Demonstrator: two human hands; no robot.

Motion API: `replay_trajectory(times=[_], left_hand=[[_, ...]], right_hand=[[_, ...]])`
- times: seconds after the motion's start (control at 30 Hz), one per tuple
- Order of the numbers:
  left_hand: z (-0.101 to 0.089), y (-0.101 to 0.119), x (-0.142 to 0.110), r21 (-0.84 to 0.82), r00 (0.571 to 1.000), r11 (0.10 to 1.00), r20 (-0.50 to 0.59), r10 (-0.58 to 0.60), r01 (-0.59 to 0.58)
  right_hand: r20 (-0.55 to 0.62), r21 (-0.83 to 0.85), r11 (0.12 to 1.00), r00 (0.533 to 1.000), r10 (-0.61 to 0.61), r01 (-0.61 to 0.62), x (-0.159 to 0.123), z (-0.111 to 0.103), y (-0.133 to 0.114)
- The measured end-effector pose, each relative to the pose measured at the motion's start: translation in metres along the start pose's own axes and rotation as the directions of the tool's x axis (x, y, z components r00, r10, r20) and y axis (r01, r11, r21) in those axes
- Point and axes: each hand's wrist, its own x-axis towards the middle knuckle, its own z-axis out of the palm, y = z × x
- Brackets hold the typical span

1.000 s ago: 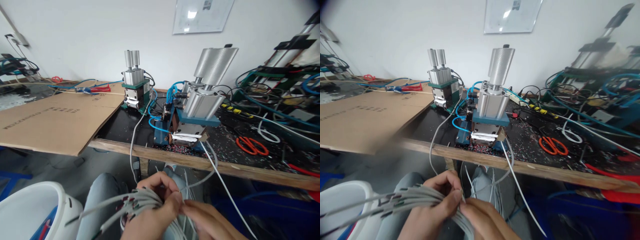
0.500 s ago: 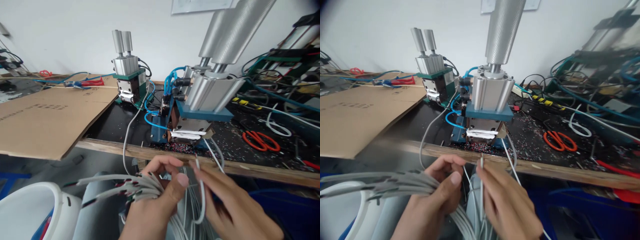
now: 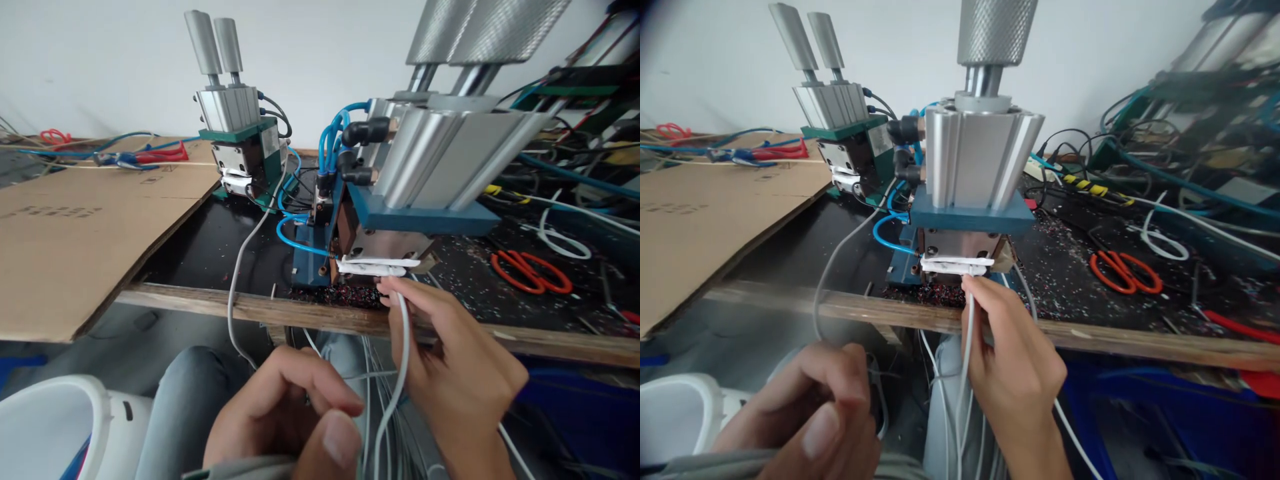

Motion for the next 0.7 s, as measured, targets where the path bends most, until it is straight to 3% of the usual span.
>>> replay_trajectory(times=[0.23,0.57,0.7], left_hand=[[0.006,0.005,-0.003,-0.035,1.0,0.999,-0.025,0.008,-0.009],[-0.004,0.007,-0.008,0.032,0.996,0.999,0.079,0.04,-0.043],[-0.005,0.007,-0.004,0.031,0.999,0.999,0.03,0.021,-0.022]], right_hand=[[0.029,-0.041,0.999,1.0,-0.001,0.003,0.005,0.0,-0.001],[0.05,-0.063,0.998,0.998,-0.023,0.026,0.007,-0.003,-0.002],[0.036,-0.045,0.999,0.999,-0.02,0.021,0.005,-0.004,-0.001]])
